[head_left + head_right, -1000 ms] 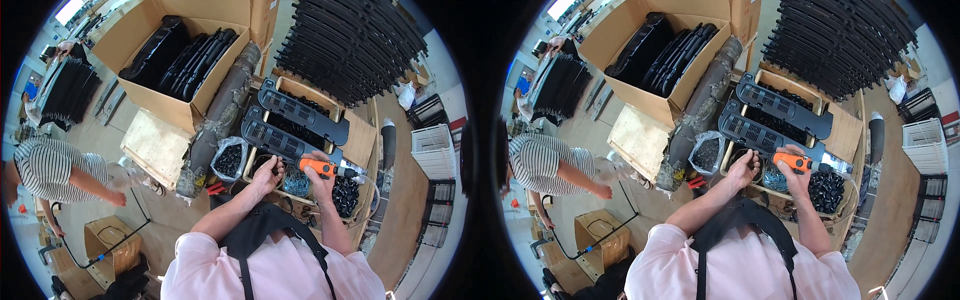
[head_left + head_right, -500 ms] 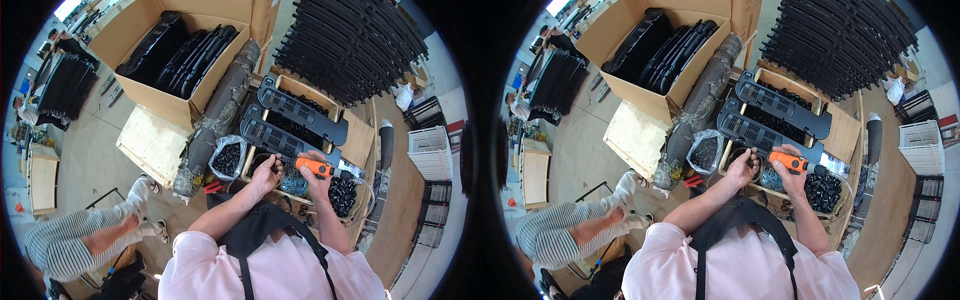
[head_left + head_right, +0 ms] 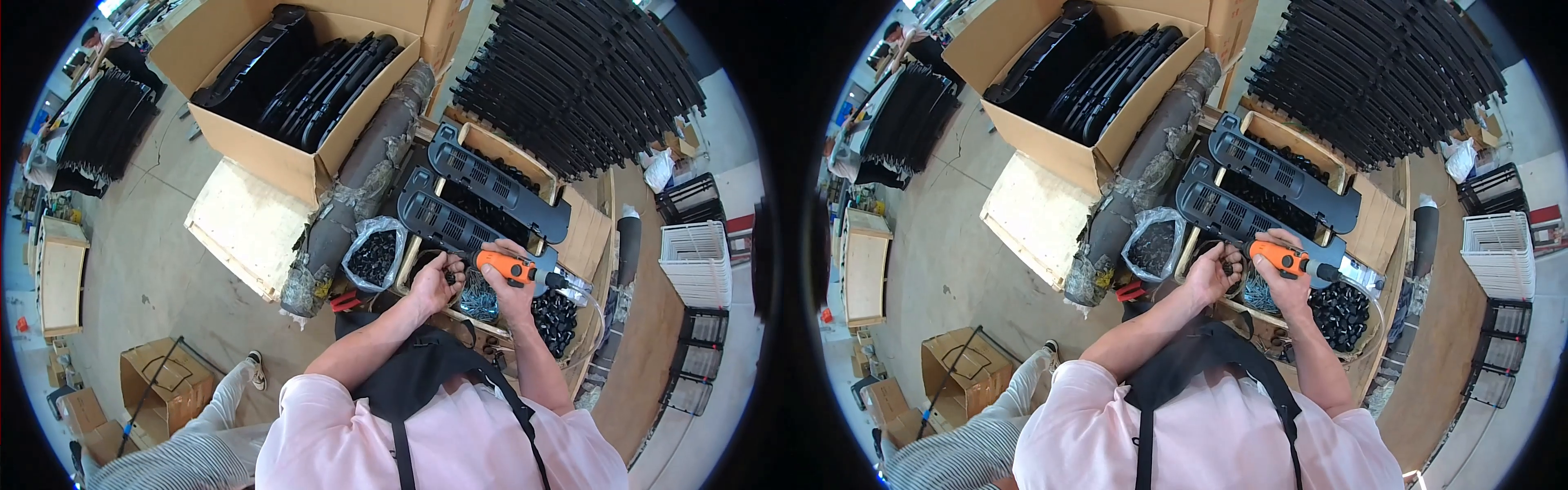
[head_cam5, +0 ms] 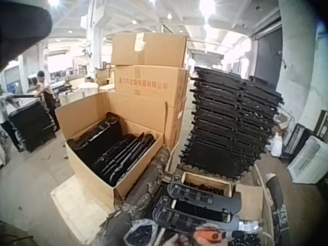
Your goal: The worker is assembling plastic housing parts by inserting small clips and securing them using an electric screwdriver.
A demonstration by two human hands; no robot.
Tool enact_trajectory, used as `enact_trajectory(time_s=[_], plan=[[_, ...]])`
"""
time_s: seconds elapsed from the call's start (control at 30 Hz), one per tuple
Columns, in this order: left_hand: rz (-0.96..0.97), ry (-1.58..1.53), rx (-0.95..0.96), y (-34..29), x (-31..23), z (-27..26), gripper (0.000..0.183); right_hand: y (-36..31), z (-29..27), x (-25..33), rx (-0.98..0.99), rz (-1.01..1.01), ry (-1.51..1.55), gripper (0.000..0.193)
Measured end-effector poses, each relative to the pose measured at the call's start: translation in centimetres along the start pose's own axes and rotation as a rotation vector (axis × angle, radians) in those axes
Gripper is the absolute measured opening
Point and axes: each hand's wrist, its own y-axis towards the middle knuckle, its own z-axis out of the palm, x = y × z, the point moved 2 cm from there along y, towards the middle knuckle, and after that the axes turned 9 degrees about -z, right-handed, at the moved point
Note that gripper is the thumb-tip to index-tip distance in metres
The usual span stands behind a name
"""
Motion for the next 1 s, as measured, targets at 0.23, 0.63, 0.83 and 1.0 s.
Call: enact_trajectory(time_s=[0.23, 0.63, 0.83, 1.0], plan=[[0.148, 0.152, -0.219, 0.9, -0.5, -2.4, 0.039, 1.3, 1.3, -0.7, 0.052, -0.035, -0.108, 0.050], [0.217, 0.248, -0.234, 2.4, -2.2, -2.1, 0.055, 3.1, 3.5, 0.0, 0.173, -0.022, -0.238, 0.047], [0.293, 0.255, -0.275, 2.8, -2.0, -2.0, 0.054, 3.9, 4.7, 0.8, 0.251, -0.018, -0.413, 0.034], [0.320, 0.285, -0.323, 2.6, -1.8, -1.7, 0.054, 4.2, 4.7, 0.1, 0.264, -0.002, -0.377, 0.041]])
